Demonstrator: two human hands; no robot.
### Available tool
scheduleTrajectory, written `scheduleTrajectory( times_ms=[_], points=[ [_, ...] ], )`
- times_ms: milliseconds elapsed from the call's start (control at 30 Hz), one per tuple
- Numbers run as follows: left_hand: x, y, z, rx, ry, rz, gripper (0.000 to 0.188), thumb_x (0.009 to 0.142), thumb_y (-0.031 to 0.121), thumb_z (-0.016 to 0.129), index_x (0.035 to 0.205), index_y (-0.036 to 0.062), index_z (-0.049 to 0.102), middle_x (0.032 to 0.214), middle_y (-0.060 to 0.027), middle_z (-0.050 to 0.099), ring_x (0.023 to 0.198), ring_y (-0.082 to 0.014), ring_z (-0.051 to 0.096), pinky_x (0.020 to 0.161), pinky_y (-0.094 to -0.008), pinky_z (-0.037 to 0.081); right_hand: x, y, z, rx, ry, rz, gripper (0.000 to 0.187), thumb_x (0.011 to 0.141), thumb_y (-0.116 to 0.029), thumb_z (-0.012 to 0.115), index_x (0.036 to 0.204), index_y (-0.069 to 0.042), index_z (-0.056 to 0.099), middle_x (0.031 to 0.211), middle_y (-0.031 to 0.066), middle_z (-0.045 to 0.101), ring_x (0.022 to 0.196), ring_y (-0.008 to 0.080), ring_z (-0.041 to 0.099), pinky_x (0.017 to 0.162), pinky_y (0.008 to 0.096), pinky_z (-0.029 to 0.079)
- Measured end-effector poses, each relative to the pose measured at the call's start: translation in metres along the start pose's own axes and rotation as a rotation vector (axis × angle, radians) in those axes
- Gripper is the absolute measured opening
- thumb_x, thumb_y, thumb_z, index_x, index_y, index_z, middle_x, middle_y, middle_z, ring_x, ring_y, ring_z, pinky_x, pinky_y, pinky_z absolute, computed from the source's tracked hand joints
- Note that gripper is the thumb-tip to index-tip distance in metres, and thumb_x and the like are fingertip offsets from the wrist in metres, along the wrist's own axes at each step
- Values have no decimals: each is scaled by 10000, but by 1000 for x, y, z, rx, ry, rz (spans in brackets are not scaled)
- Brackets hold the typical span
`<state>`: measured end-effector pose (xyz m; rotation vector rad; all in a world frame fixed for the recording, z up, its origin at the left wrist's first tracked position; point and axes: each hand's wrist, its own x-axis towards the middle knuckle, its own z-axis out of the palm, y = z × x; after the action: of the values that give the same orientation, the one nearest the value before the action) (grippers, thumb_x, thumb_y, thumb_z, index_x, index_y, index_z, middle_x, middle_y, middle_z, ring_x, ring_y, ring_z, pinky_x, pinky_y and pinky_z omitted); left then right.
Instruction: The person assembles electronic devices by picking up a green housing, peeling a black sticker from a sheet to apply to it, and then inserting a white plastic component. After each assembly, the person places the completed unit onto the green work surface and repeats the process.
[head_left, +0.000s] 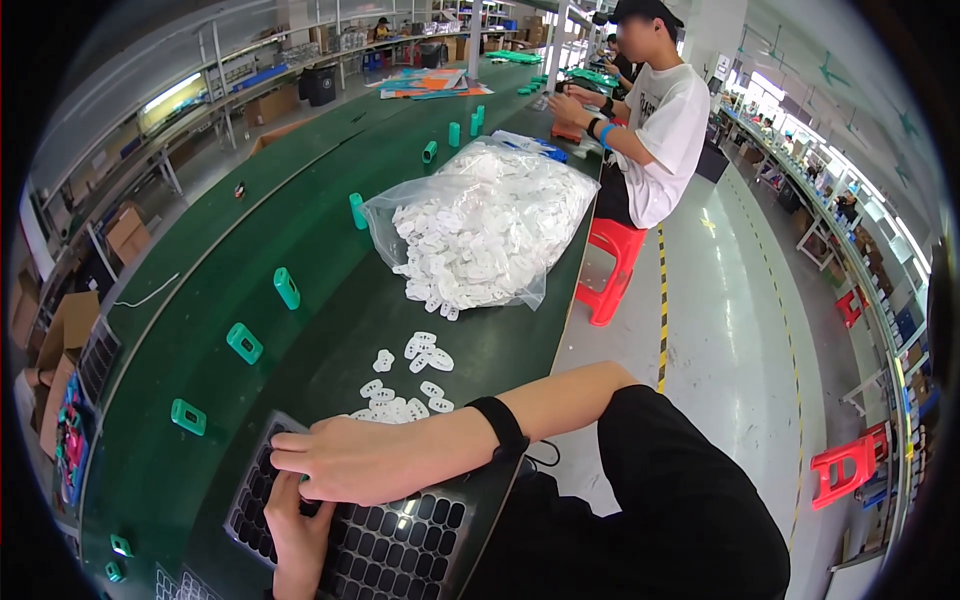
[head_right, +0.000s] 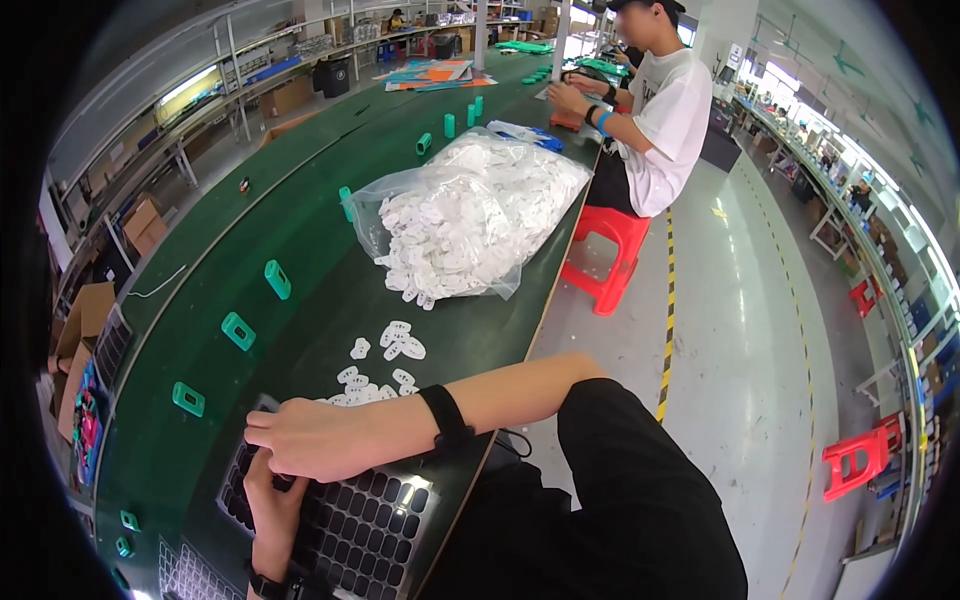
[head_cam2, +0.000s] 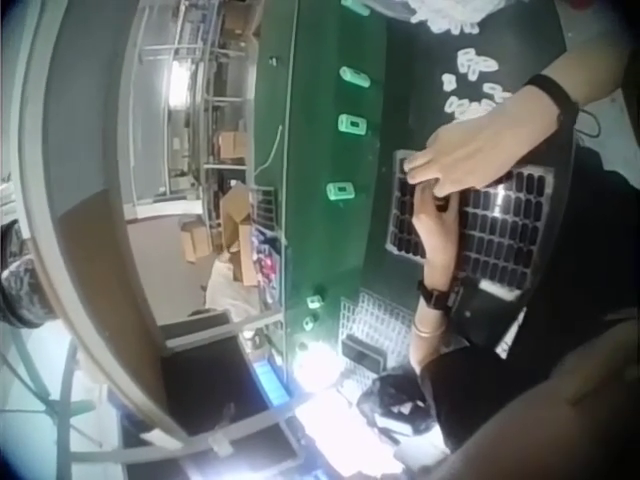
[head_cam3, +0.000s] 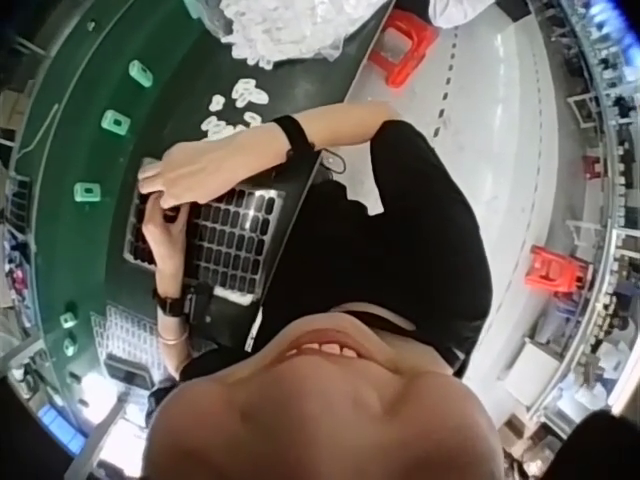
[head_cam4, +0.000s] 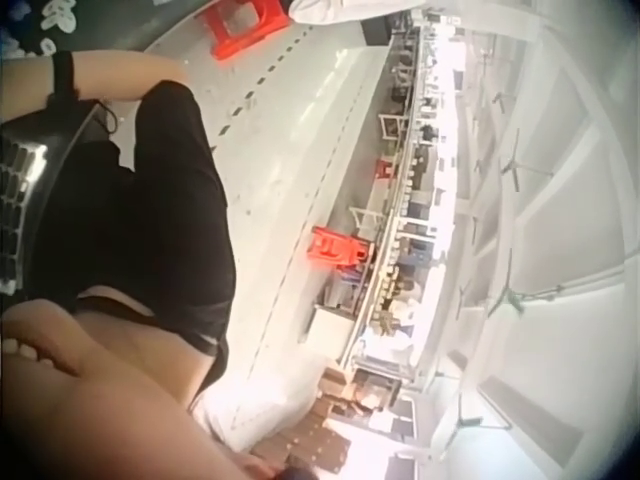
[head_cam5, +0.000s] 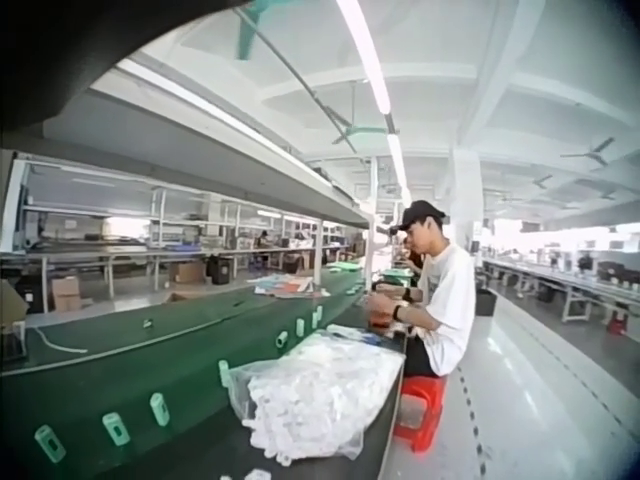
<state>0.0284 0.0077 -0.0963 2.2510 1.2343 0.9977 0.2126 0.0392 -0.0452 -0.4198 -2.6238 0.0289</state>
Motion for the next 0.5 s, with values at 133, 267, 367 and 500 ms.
scheduleTrajectory(
  times_ms=[133,267,367,500],
  points=[
    [2,7,3,-6,55,-3,258,671,-10,703,885,-45,563,805,-141,583,689,-264,571,619,-322,442,4,4,10,9,-21,11,112,650,-139,669,673,-33,645,888,93,535,976,227,485,649,309,478],
    [-3,10,2,-17,47,-4,291,667,-1,715,910,-38,560,827,-144,592,710,-271,578,636,-322,450,10,9,0,153,-169,13,85,640,-115,660,654,-32,642,858,84,557,988,233,484,667,317,477],
    [-1,8,3,7,43,10,281,664,5,737,888,-29,573,795,-136,561,645,-283,565,558,-340,454,4,11,2,70,-14,-44,62,629,-93,652,640,-33,638,874,87,566,977,234,486,675,323,471],
    [0,7,1,38,-6,-19,280,670,15,737,895,-27,575,790,-135,559,650,-282,563,571,-338,454,-7,-2,5,-68,-34,108,73,634,-87,652,673,-26,648,921,98,564,1040,239,478,674,326,464]
  ],
)
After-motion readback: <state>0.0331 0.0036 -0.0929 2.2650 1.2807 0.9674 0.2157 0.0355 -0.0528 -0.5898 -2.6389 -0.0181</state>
